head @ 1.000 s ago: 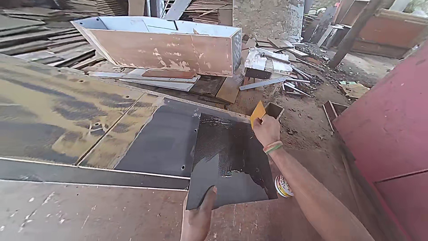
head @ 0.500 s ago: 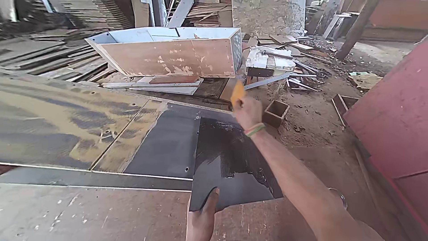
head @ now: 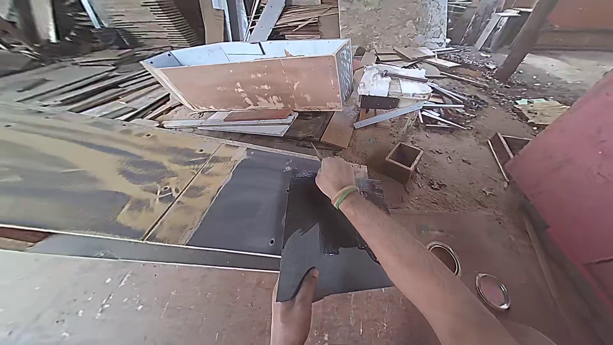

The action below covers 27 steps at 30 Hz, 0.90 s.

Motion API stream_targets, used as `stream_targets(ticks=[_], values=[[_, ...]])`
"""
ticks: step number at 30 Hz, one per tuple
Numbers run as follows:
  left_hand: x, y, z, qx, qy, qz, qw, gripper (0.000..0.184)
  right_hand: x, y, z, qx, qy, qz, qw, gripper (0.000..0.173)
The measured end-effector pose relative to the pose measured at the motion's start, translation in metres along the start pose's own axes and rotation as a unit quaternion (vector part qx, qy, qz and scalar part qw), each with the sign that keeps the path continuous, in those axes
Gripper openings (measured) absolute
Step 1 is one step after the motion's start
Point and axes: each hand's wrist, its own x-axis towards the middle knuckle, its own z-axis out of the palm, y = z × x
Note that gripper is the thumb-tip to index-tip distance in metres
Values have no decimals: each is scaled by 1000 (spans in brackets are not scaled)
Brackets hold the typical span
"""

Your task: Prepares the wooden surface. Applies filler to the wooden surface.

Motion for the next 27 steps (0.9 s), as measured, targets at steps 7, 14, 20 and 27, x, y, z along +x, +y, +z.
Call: stream_targets(ticks=[7, 14, 20, 27], values=[[0, -1, -1, -52, 13, -43, 998, 36, -26, 98, -33, 125, 225, 29, 966, 27], [0, 2, 2, -61, 17, -58, 996, 33, -63, 179, -27, 78, 114, 135, 981, 31], [-2, 2, 4, -62, 27, -61, 996, 31, -55, 155, 4, 25, 99, 101, 990, 34], [-3, 5, 3, -59, 18, -42, 997, 33, -36, 92, 2, -15, 54, 124, 991, 30]])
